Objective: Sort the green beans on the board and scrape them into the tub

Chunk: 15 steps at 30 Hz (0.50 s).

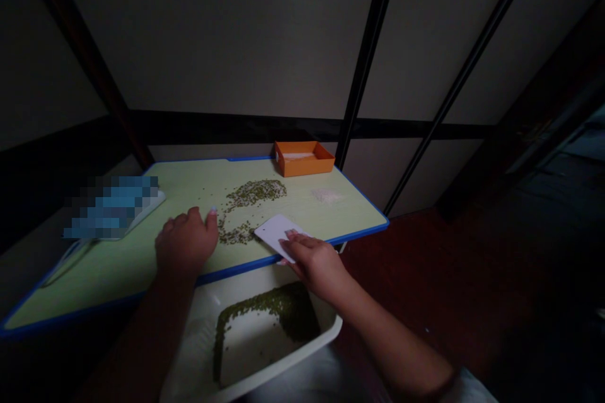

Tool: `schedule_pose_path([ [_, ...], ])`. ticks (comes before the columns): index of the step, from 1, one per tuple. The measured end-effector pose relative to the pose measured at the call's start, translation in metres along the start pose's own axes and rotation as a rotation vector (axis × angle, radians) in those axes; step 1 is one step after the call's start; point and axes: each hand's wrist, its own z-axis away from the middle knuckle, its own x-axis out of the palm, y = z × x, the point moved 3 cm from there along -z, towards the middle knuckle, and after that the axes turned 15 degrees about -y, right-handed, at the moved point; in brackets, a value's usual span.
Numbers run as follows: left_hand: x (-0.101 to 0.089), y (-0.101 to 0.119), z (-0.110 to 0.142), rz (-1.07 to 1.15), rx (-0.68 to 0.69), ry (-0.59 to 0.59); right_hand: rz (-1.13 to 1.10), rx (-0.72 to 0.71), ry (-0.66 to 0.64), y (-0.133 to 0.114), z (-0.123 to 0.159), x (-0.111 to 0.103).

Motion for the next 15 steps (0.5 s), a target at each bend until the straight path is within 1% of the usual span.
schedule_pose_path([
  [3,0.0,-0.001,0.0,-0.004,0.002,0.006,-0.023,0.074,-0.009,0.01,-0.006,-0.002],
  [8,0.001,-0.001,0.0,0.003,0.01,0.028,-0.066,0.218,0.02,0.039,-0.016,-0.011],
  [12,0.002,-0.001,0.0,0.009,0.01,0.019,-0.083,0.32,0.081,0.06,-0.02,-0.018],
  [15,0.003,-0.002,0.0,0.025,0.012,0.03,-0.092,0.349,0.129,0.069,-0.021,-0.019],
])
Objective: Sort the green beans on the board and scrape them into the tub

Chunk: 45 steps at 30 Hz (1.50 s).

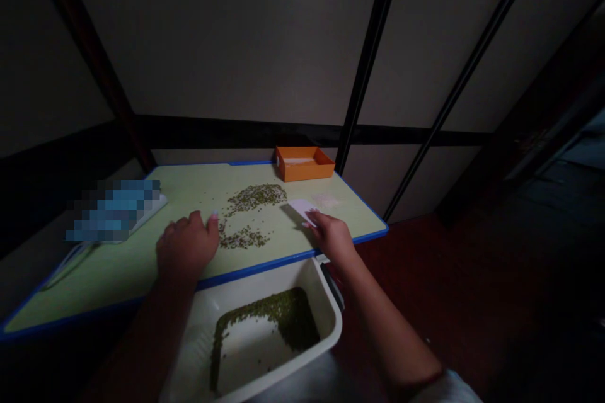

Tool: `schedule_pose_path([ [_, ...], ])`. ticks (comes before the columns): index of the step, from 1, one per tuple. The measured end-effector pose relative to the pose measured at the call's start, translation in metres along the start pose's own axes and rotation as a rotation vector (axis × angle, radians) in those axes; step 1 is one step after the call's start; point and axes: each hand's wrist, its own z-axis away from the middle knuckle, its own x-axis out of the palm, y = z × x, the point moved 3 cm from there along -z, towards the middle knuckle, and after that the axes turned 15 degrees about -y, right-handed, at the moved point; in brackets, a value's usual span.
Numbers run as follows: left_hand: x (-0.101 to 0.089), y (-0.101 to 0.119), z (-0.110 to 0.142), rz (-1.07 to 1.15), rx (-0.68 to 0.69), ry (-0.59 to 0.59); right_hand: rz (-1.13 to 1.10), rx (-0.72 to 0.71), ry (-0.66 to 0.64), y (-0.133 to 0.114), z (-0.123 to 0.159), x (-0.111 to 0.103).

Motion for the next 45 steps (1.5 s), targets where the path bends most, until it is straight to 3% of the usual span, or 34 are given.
schedule_pose_path([
  [7,0.002,-0.003,-0.002,-0.006,0.006,0.011,-0.079,-0.053,0.212,0.011,0.001,0.005],
  [11,0.003,-0.003,0.0,0.004,0.007,0.04,-0.187,-0.122,0.395,0.01,0.002,-0.007],
  [13,0.003,-0.003,0.002,0.007,0.01,0.052,-0.327,-0.107,0.425,0.008,-0.003,-0.016],
  [17,0.004,-0.003,0.003,0.005,0.007,0.069,-0.62,-0.058,0.342,0.002,-0.026,-0.022],
  [21,0.004,-0.002,0.003,0.008,0.0,0.068,-0.757,-0.006,0.26,0.004,-0.049,-0.01],
  [27,0.002,-0.001,0.003,0.004,-0.002,0.028,-0.734,-0.051,0.235,0.003,-0.061,-0.001],
  [37,-0.001,0.0,0.004,-0.016,-0.02,0.001,-0.753,-0.064,0.14,-0.02,-0.094,0.006],
  [45,-0.001,0.001,0.003,0.004,-0.009,-0.002,-0.864,-0.193,-0.024,-0.029,-0.091,0.007],
])
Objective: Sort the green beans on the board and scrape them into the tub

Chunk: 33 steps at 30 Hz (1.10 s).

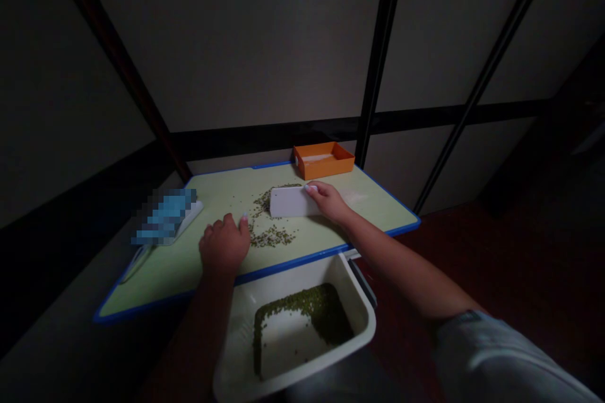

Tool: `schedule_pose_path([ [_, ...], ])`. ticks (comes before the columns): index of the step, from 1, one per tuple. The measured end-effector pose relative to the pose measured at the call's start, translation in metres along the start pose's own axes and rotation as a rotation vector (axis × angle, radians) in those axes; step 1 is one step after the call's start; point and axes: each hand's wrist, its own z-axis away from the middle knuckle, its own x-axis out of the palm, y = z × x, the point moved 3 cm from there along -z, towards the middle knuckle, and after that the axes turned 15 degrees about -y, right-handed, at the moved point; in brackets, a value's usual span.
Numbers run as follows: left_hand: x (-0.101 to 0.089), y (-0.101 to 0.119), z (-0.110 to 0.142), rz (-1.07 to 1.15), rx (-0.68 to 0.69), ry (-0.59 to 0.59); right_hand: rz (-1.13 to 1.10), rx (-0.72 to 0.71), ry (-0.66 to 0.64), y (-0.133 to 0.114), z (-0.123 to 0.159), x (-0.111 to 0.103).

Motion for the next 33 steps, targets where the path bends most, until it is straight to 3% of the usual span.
schedule_pose_path([
  [13,0.001,0.001,-0.001,-0.03,0.002,0.016,-0.051,0.002,-0.121,-0.007,0.015,0.002],
  [16,0.003,0.0,-0.002,-0.022,0.002,0.036,-0.05,-0.02,-0.067,-0.005,0.016,-0.003],
  [22,0.002,0.001,-0.001,-0.038,0.007,0.024,-0.071,0.021,0.194,0.004,0.016,-0.021],
  [33,-0.003,0.002,0.001,-0.052,-0.014,-0.019,-0.051,0.127,0.182,0.021,0.02,-0.043],
])
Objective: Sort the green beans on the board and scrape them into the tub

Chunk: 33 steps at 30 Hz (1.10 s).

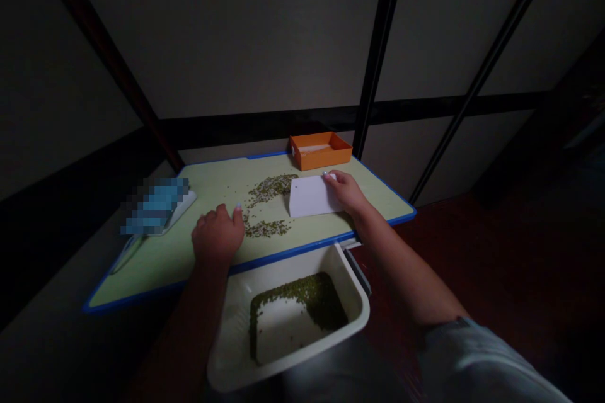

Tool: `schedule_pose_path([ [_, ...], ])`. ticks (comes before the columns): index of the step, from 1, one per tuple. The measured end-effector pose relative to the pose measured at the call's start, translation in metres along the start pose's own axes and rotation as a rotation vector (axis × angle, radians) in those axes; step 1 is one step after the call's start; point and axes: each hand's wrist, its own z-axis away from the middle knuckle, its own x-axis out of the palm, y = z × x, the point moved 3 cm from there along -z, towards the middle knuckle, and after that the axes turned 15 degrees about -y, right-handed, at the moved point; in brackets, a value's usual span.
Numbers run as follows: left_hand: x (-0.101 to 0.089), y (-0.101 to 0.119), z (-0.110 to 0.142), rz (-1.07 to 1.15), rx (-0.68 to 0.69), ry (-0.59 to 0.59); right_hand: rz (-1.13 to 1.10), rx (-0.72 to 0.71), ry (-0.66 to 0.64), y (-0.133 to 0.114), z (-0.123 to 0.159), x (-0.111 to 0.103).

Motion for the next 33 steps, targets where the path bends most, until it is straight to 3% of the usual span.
schedule_pose_path([
  [8,0.0,0.001,-0.001,0.005,-0.006,-0.018,-0.068,0.078,-0.112,0.005,0.007,0.004],
  [16,0.001,0.0,-0.001,0.001,-0.006,0.008,-0.072,0.084,-0.075,0.0,0.012,0.0],
  [26,0.0,0.001,0.001,0.009,-0.005,0.002,-0.137,0.063,-0.162,0.0,0.013,0.01],
  [33,-0.002,0.002,0.001,0.008,-0.008,-0.014,-0.087,0.016,-0.077,-0.001,0.012,0.005],
])
